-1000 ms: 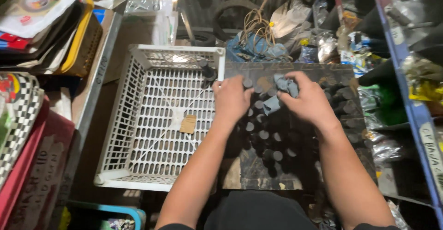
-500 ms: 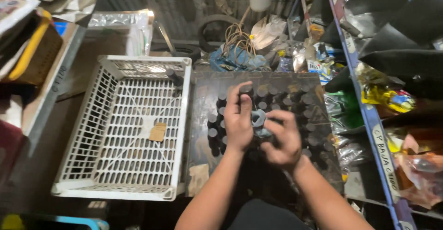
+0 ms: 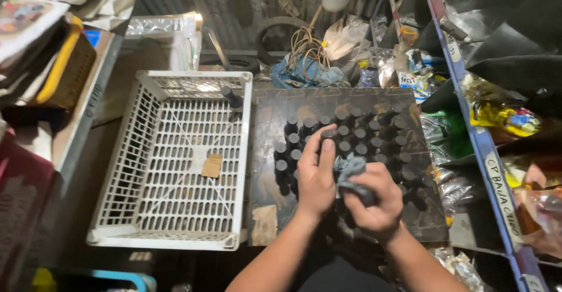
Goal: Cleaning small cylindrical machine parts using a cloth at a workbench.
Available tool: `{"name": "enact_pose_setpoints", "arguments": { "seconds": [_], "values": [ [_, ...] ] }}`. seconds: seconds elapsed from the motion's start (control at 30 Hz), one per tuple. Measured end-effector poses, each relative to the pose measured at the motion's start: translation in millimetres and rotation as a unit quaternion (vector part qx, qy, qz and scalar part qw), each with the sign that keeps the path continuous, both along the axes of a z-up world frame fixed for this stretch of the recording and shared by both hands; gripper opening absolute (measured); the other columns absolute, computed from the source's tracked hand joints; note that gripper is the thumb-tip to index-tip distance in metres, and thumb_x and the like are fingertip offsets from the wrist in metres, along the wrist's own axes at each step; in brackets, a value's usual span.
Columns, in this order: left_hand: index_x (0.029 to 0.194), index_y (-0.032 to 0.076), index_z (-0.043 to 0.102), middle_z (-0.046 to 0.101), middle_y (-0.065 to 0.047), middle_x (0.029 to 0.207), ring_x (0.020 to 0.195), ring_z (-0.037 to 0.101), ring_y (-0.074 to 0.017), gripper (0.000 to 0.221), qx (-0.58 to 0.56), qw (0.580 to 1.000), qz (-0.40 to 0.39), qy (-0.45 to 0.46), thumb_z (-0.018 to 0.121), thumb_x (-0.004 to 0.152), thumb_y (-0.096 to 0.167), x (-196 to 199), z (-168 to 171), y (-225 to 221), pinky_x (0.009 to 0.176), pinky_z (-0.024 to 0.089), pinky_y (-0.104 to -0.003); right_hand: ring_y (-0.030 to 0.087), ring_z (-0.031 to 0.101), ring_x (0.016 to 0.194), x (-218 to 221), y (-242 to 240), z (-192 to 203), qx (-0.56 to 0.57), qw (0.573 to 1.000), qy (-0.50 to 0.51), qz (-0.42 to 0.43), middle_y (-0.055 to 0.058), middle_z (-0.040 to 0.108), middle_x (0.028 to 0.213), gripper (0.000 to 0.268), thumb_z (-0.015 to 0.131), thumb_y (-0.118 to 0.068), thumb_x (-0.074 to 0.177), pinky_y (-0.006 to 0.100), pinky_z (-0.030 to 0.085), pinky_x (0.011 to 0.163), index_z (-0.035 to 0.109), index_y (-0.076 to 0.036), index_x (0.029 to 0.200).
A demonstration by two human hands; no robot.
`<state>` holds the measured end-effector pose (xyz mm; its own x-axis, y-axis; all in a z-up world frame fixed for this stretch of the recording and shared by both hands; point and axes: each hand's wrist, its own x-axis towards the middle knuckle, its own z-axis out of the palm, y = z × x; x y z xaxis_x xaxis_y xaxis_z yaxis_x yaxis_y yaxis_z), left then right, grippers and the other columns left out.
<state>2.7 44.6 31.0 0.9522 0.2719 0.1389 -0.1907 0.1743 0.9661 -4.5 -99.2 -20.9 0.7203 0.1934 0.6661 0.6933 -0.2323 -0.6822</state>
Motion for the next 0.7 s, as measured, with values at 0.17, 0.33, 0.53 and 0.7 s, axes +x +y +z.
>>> {"name": "enact_pose_setpoints", "arguments": {
  "seconds": [0.17, 0.33, 0.53, 0.7],
  "values": [
    [0.126, 0.002, 0.055, 0.060, -0.010, 0.106, 0.098, 0.055, -0.0198, 0.043, -0.095, 0.995, -0.012, 0.010, 0.049, 0.085, 0.015, -11, -18, 24, 0.091, 0.043, -0.030, 0.018, 0.056, 0.092, -14, 49, 41, 0.040, 0.988, 0.138, -0.057, 0.010, 0.063, 0.110, 0.055, 0.070, 0.000, 0.080, 0.027, 0.048, 0.084, 0.058, 0.000, 0.134],
    [0.119, 0.001, 0.065, 0.064, -0.004, 0.095, 0.085, 0.056, -0.0139, 0.032, -0.129, 0.991, -0.015, -0.013, 0.056, 0.090, 0.011, -10, -9, 77, 0.083, 0.045, -0.026, 0.015, 0.058, 0.069, -18, 79, 59, -0.018, 0.996, 0.091, 0.010, 0.008, 0.066, 0.090, 0.032, 0.076, 0.002, 0.076, 0.024, 0.049, 0.062, 0.071, -0.001, 0.107],
    [0.143, 0.004, 0.049, 0.053, -0.015, 0.149, 0.136, 0.053, -0.0303, 0.060, 0.047, 0.986, -0.137, -0.087, 0.048, 0.103, 0.050, -27, 1, 89, 0.114, 0.042, -0.040, 0.014, 0.049, 0.081, -19, 104, 40, 0.126, 0.983, 0.114, -0.065, 0.008, 0.059, 0.098, 0.018, 0.066, 0.004, 0.083, 0.024, 0.041, 0.074, 0.062, -0.002, 0.100],
    [0.131, 0.001, 0.054, 0.061, -0.014, 0.119, 0.106, 0.056, -0.0237, 0.052, -0.075, 0.982, -0.159, -0.066, 0.037, 0.094, 0.033, -16, -2, 115, 0.099, 0.044, -0.037, 0.025, 0.054, 0.100, -27, 109, 35, -0.014, 0.995, 0.095, 0.035, 0.015, 0.057, 0.120, 0.059, 0.066, -0.019, 0.071, 0.037, 0.048, 0.091, 0.059, -0.006, 0.128]
  ]
}}
